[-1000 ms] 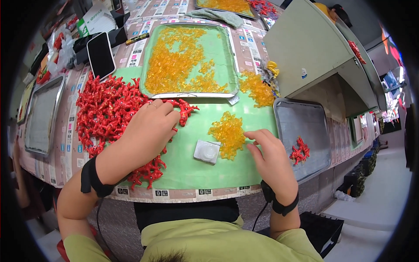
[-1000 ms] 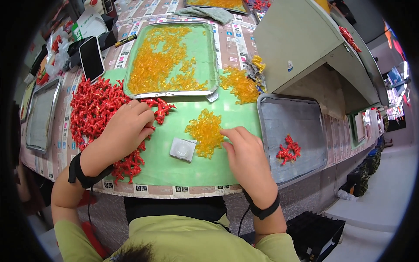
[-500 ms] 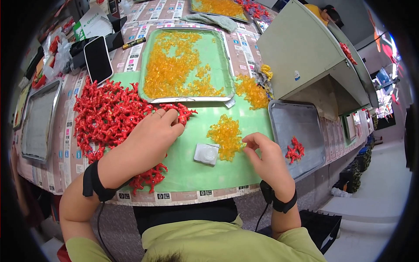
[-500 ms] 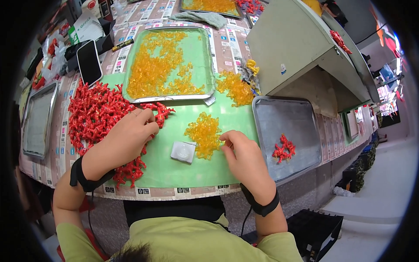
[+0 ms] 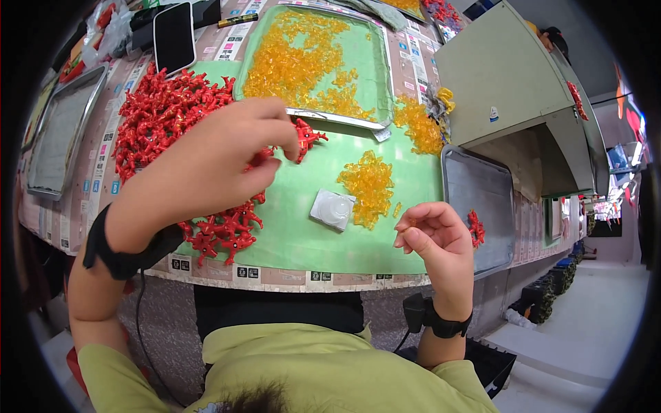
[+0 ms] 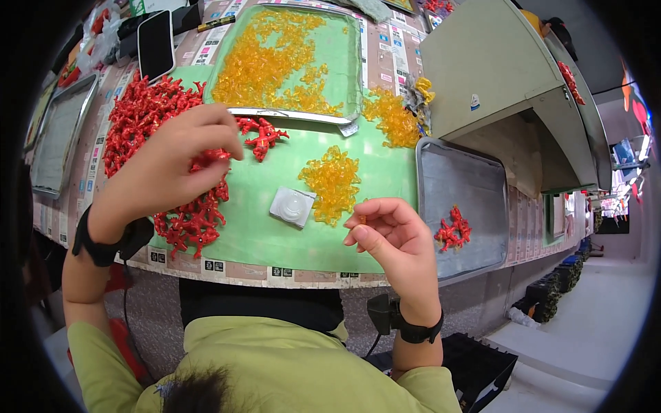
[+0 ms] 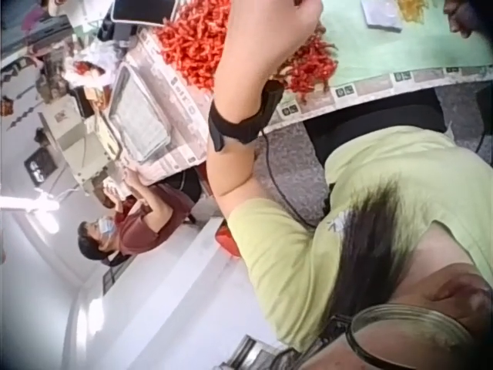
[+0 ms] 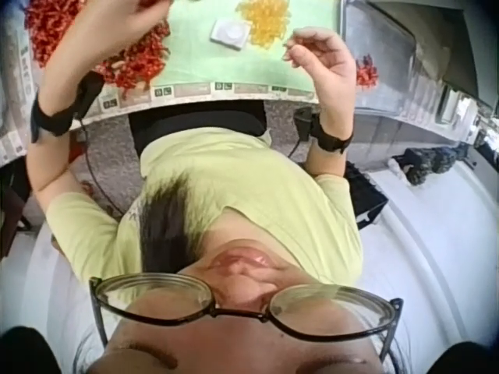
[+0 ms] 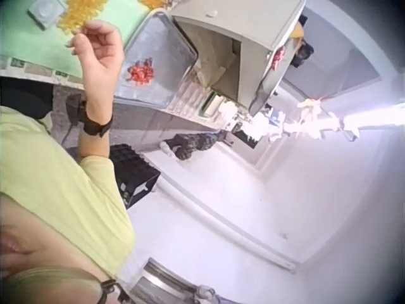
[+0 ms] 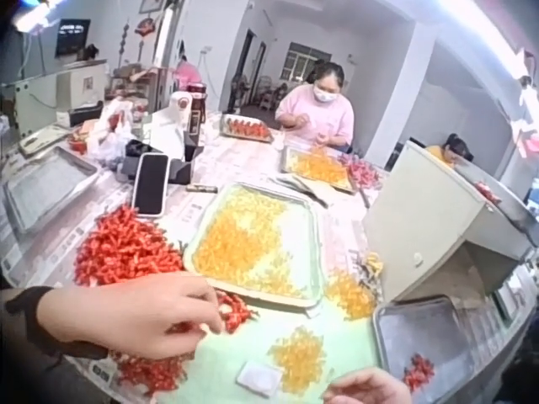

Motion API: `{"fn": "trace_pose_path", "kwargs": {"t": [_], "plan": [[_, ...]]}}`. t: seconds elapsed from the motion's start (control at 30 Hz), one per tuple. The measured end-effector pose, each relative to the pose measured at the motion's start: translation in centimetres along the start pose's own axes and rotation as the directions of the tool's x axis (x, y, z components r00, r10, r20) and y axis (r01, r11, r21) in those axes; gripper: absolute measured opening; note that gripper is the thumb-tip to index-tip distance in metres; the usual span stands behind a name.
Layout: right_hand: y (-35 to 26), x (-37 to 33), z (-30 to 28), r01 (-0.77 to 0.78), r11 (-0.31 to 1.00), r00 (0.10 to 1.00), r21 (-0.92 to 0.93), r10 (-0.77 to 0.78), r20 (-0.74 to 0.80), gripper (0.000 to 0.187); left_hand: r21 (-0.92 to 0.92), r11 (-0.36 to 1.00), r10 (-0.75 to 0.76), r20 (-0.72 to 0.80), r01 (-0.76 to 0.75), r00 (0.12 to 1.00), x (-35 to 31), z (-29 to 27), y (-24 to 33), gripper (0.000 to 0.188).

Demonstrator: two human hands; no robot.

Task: Assembling small red plastic toy parts by inserting yellow components.

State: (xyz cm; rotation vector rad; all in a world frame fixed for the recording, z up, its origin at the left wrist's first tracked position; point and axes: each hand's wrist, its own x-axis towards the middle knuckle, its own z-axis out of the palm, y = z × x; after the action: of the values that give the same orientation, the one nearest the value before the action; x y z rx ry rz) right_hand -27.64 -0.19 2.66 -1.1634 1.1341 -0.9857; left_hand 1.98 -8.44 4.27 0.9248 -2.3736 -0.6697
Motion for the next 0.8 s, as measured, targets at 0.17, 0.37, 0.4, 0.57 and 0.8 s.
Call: {"fn": "trace_pose_path", "kwargs": {"t": [0.17,0.37,0.4,0.57,0.8], "plan": [[-0.1,0.5,0.5,-0.034,0.994,0.999,0.107,0.029,0.043,0.021,-0.27,0.936,-0.253,-0.068,0.226,0.965,-3.0,-2.3,1.7,0.015],[-0.3,0.8,1.4,-0.054,0.997,0.995,0.047,0.05,0.085,0.018,-0.707,0.622,-0.489,-0.015,0.337,0.872,-6.5,-0.5,3.9,0.018],[-0.3,0.8,1.5,-0.047,0.998,0.993,0.03,0.043,0.113,0.018,-0.701,0.622,-0.482,0.007,0.347,0.876,-7.1,0.6,4.0,0.019],[-0.4,1.6,2.7,0.091,0.987,0.991,-0.133,-0.076,0.113,0.018,-0.607,0.737,-0.356,0.025,0.298,0.934,-8.6,3.5,4.9,0.022],[-0.3,2.9,4.0,0.292,0.768,0.956,-0.57,-0.245,0.16,0.012,-0.566,0.759,-0.432,-0.069,0.321,0.899,-9.0,4.1,5.4,0.021]]}}
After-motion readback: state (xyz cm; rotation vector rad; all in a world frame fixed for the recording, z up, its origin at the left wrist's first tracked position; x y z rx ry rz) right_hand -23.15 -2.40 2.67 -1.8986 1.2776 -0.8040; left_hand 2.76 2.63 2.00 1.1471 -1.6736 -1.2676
